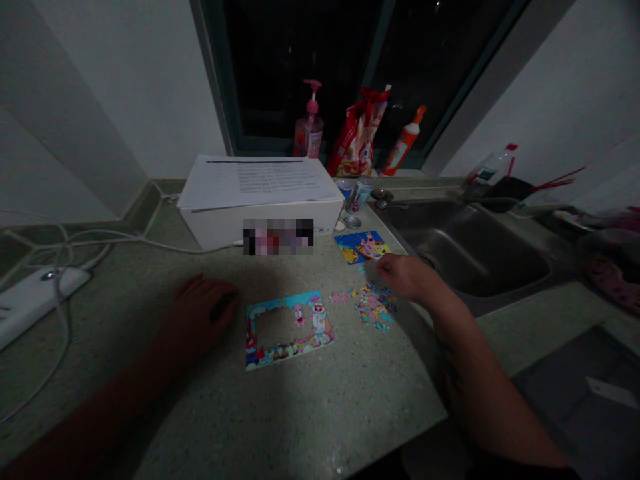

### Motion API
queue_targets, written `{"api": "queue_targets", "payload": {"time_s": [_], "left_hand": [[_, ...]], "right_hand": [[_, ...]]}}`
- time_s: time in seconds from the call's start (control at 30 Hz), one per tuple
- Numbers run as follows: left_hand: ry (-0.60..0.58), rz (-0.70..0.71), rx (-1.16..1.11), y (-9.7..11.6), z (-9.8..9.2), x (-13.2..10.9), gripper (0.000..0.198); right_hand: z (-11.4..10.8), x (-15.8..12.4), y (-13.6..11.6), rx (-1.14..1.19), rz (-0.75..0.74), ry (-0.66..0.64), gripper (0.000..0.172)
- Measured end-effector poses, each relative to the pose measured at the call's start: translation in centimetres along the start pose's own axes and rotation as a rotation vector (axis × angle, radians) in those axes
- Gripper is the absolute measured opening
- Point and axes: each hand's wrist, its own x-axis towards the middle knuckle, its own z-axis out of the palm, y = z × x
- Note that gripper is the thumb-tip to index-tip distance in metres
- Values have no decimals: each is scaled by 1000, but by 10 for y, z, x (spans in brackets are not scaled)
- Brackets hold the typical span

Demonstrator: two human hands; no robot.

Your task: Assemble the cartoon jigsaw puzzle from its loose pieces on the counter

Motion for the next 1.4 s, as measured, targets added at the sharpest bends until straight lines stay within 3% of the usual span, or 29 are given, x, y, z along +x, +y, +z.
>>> {"api": "queue_targets", "payload": {"time_s": [0.3,0.77,1.4], "left_hand": [[-23,-18,14,2,-1,0,30],[-1,-13,-10,3,-1,0,28],[1,-11,-25,7,-4,0,25]], "right_hand": [[-3,2,-1,-45,6,-57,27],[-1,-1,1,13,8,20,20],[-2,1,0,25,28,-4,20]]}}
